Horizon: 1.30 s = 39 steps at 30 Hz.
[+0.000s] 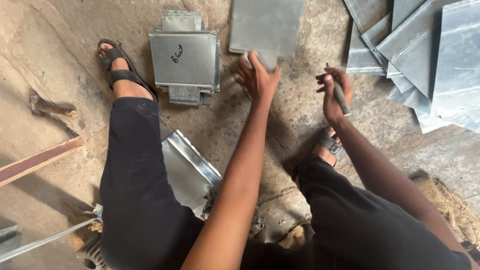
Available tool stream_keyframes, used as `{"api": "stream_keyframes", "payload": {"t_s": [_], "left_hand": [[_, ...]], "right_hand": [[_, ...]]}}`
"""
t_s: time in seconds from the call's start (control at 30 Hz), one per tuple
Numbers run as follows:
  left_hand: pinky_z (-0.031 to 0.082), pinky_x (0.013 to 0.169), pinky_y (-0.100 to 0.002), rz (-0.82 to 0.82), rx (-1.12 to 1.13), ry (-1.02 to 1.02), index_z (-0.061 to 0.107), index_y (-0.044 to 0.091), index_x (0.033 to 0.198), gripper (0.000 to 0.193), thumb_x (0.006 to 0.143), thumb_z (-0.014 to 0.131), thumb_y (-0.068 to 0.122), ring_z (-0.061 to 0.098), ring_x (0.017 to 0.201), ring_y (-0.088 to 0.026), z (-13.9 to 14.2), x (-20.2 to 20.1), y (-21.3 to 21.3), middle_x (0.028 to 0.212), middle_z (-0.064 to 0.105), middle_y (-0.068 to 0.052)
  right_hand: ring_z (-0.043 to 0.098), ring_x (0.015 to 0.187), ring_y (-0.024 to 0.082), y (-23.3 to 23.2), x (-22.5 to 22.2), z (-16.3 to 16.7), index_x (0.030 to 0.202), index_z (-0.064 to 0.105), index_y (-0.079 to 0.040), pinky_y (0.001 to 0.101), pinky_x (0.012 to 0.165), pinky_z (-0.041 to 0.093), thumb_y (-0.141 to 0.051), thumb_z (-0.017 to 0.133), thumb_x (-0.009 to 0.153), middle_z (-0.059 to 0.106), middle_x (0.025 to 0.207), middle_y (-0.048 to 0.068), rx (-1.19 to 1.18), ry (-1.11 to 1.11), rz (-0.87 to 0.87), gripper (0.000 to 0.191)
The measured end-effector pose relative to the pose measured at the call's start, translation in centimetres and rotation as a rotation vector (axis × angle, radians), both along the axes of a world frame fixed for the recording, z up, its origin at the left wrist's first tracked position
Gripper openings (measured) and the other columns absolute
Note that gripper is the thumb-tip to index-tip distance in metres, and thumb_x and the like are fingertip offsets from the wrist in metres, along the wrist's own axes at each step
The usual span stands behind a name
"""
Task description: The person picks up square metal plates one at a time and writes on them using a marker, then sets them aside into a stack.
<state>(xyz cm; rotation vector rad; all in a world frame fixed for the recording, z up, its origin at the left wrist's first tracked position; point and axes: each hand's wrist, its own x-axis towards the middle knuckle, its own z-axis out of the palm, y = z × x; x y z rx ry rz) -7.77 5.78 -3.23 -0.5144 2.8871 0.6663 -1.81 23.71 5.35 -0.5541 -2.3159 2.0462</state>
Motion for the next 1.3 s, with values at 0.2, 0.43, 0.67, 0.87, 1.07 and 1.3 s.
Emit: {"api": "stream_keyframes", "payload": {"t_s": [0.2, 0.43, 0.67, 0.87, 1.07, 1.3], "left_hand": [[0.025, 0.11, -0.075, -0.344, -0.018, -0.073, 0.026, 0.023, 0.15, 0.11, 0.066, 0.096, 0.039, 0.031, 0.149, -0.041, -0.2, 7.9, -2.3, 0.162, 0.027, -0.016], [0.024, 0.118, -0.07, -0.355, 0.118, 0.022, 0.017, 0.019, 0.159, 0.125, 0.066, 0.096, 0.043, 0.029, 0.152, -0.033, 0.3, 6.5, -2.4, 0.166, 0.023, -0.012], [0.03, 0.117, -0.067, -0.578, -0.075, -0.156, 0.032, 0.018, 0.155, 0.104, 0.072, 0.092, 0.033, 0.037, 0.145, -0.03, 0.9, 2.2, -0.3, 0.158, 0.037, -0.008], [0.034, 0.112, -0.069, -0.612, -0.096, -0.208, 0.036, 0.018, 0.152, 0.101, 0.07, 0.093, 0.031, 0.042, 0.139, -0.031, 1.1, 1.3, -0.4, 0.153, 0.04, -0.009], [0.034, 0.113, -0.069, -0.611, -0.096, -0.199, 0.037, 0.02, 0.151, 0.1, 0.069, 0.093, 0.033, 0.042, 0.14, -0.033, 1.1, 1.2, -0.5, 0.153, 0.04, -0.009], [0.035, 0.112, -0.069, -0.595, -0.076, -0.171, 0.036, 0.02, 0.152, 0.099, 0.071, 0.092, 0.032, 0.042, 0.141, -0.034, 1.2, 1.5, -0.5, 0.154, 0.04, -0.01]], "right_hand": [[0.074, 0.089, 0.02, 1.5, 0.2, -0.8, 0.125, 0.074, -0.002, 0.0311, 0.077, 0.065, -0.026, 0.052, 0.117, 0.078, 0.116, 0.019, -0.042, -0.016, 0.027, 0.033], [0.076, 0.091, 0.022, -2.0, 1.0, 0.0, 0.111, 0.064, -0.002, 0.0319, 0.079, 0.065, -0.01, 0.07, 0.091, 0.076, 0.103, 0.017, 0.113, -0.159, 0.261, 0.023], [0.078, 0.088, 0.023, -3.1, 1.7, 0.0, 0.102, 0.066, -0.002, 0.0348, 0.077, 0.062, -0.011, 0.077, 0.087, 0.076, 0.098, 0.014, 0.374, -0.098, 0.315, 0.021], [0.078, 0.088, 0.024, -3.4, 1.4, 0.2, 0.098, 0.066, -0.002, 0.0357, 0.078, 0.062, -0.009, 0.076, 0.086, 0.076, 0.099, 0.015, 0.442, 0.053, 0.372, 0.017], [0.079, 0.091, 0.023, -3.6, 1.0, 0.2, 0.105, 0.065, -0.002, 0.0319, 0.076, 0.064, -0.013, 0.077, 0.093, 0.076, 0.101, 0.014, 0.389, -0.056, 0.326, 0.02], [0.079, 0.091, 0.023, -3.2, 1.8, 0.0, 0.104, 0.064, -0.001, 0.0332, 0.075, 0.064, -0.011, 0.076, 0.091, 0.077, 0.102, 0.016, 0.41, 0.02, 0.344, 0.021]]}}
